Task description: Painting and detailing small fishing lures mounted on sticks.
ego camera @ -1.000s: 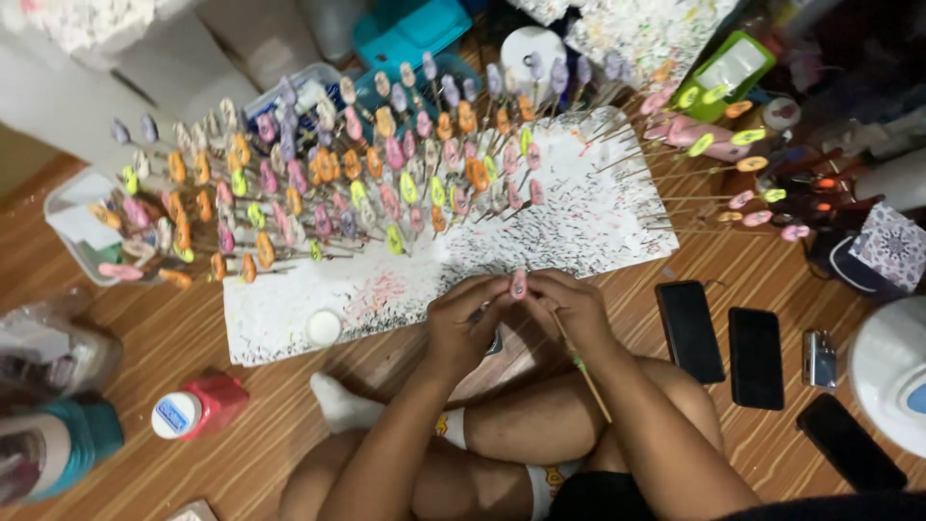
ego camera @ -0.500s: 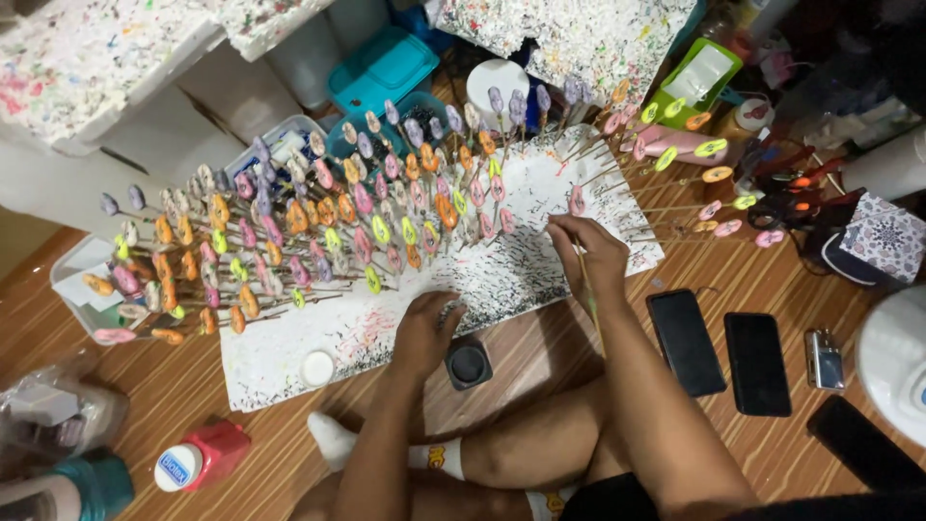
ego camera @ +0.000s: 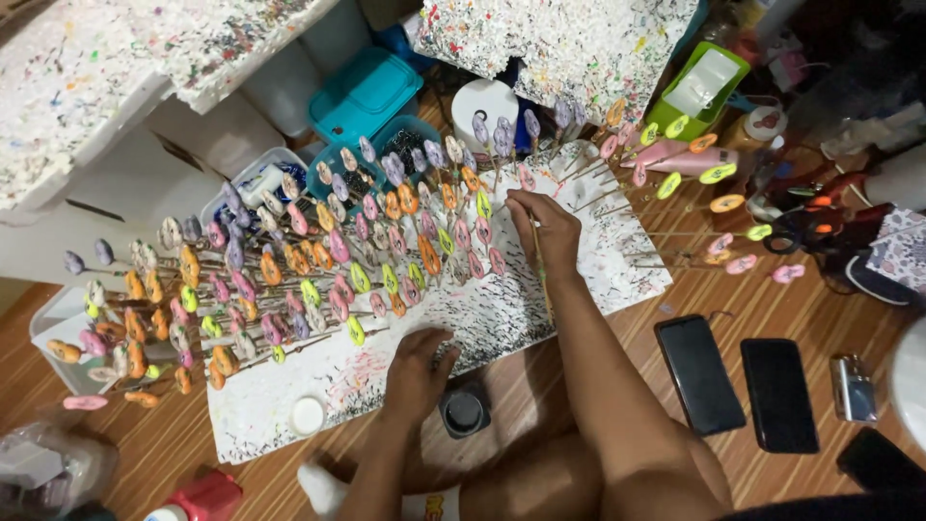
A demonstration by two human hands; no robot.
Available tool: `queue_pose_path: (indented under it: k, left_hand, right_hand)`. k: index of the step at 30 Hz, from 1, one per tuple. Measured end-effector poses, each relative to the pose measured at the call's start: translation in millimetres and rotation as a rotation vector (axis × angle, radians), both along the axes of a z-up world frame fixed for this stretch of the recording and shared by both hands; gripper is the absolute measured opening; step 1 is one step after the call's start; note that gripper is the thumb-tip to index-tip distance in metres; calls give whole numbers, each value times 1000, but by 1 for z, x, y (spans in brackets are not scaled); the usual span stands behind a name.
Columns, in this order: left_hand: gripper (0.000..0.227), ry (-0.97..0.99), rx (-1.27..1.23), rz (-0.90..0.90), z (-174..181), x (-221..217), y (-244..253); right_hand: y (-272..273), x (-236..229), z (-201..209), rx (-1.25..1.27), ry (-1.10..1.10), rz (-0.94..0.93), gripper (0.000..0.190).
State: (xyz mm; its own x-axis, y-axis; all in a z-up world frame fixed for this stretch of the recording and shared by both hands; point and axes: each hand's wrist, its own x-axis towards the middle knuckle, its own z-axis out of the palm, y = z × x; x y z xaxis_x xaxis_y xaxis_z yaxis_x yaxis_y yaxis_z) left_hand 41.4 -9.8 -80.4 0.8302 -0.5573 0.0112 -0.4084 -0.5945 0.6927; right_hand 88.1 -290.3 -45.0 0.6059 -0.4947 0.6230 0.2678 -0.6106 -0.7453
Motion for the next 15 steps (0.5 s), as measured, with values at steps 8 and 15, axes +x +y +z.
queue_pose_path:
  k: [8,15]
  left_hand:
    - [32,-82,-3,27,-2,0,-6]
    - [32,-122,-2,27,-1,2,-9]
  right_hand:
    - [7,3,0,13,164,16,13]
    - [8,14,-16,18,166,17,12]
